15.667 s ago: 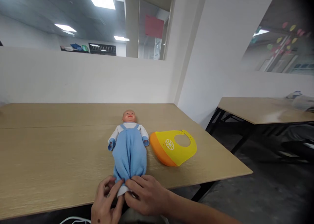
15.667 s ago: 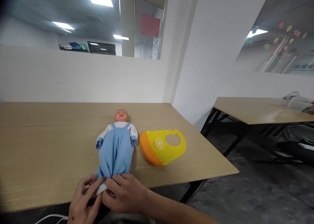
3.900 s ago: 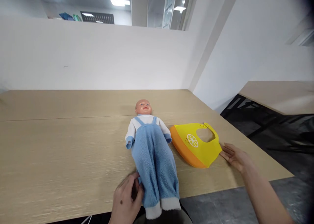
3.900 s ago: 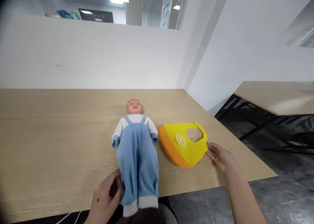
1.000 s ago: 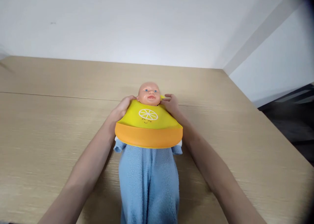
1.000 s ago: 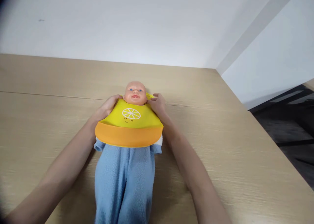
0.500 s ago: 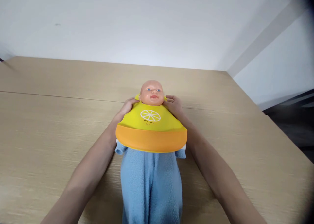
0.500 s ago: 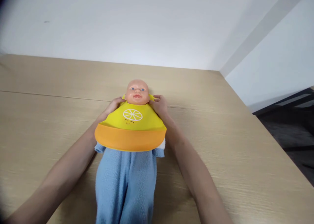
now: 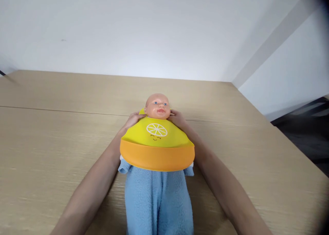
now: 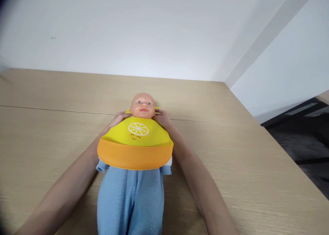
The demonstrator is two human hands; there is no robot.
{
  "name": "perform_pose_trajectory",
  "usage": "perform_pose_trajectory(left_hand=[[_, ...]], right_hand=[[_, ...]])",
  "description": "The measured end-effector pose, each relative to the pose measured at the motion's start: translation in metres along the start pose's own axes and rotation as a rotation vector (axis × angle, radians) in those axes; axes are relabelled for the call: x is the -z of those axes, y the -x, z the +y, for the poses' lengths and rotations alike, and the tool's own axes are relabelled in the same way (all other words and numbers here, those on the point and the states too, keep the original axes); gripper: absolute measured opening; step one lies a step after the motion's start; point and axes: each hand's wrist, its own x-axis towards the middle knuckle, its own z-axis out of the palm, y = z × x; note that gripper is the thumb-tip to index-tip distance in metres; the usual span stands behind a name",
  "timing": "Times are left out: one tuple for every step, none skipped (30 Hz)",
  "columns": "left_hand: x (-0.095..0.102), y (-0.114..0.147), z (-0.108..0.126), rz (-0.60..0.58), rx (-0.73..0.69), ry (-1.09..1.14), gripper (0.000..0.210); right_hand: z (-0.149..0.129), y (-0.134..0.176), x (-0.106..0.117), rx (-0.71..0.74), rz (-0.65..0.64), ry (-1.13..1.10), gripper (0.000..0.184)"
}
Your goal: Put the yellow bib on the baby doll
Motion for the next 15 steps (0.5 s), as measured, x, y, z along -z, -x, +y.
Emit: perform_pose_trajectory(left_hand=[[0.0, -0.001, 0.0, -0.012, -0.005, 0.013, 0.04], [0.0, -0.001, 0.0, -0.028, -0.013, 0.028, 0.042], [0.0, -0.001, 0.0, -0.048, -0.02, 0.042, 0.043], [0.0, -0.001, 0.0, -0.066, -0.024, 0.049, 0.043], [0.0, 0.0, 0.001, -0.077, -0.025, 0.052, 0.043], [-0.001, 0.0, 0.001, -0.08, -0.021, 0.051, 0.042], [-0.001, 0.001, 0.002, -0.074, -0.016, 0.048, 0.042], [-0.002, 0.002, 0.002, -0.063, -0.011, 0.046, 0.042], [-0.003, 0.002, 0.002, -0.049, -0.008, 0.048, 0.043], [-0.004, 0.002, 0.002, -0.036, -0.007, 0.054, 0.043], [-0.004, 0.003, 0.002, -0.027, -0.006, 0.063, 0.043], [-0.005, 0.003, 0.002, -0.02, -0.006, 0.075, 0.042], [-0.006, 0.003, 0.001, -0.017, -0.004, 0.087, 0.041], [-0.006, 0.004, 0.001, -0.015, -0.001, 0.099, 0.04], [-0.007, 0.004, 0.001, -0.014, 0.003, 0.111, 0.039]], right_hand=[[0.001, 0.0, 0.0, 0.011, -0.012, -0.005, 0.028], [0.003, -0.001, 0.0, 0.016, -0.027, -0.016, 0.027], [0.005, -0.001, 0.0, 0.018, -0.043, -0.033, 0.027], [0.006, -0.001, 0.001, 0.014, -0.063, -0.053, 0.026], [0.008, -0.001, 0.001, 0.008, -0.093, -0.074, 0.025], [0.009, -0.001, 0.001, -0.002, -0.129, -0.095, 0.026], [0.011, -0.001, 0.001, -0.016, -0.167, -0.112, 0.026], [0.011, 0.0, 0.002, -0.031, -0.202, -0.127, 0.027], [0.011, 0.0, 0.002, -0.044, -0.229, -0.142, 0.028], [0.01, 0.001, 0.002, -0.055, -0.249, -0.159, 0.028], [0.009, 0.002, 0.002, -0.063, -0.262, -0.175, 0.028], [0.006, 0.004, 0.001, -0.07, -0.271, -0.19, 0.028], [0.004, 0.005, 0.001, -0.075, -0.282, -0.204, 0.028], [0.001, 0.007, 0.0, -0.077, -0.289, -0.214, 0.03], [-0.002, 0.009, -0.001, -0.071, -0.27, -0.209, 0.031]])
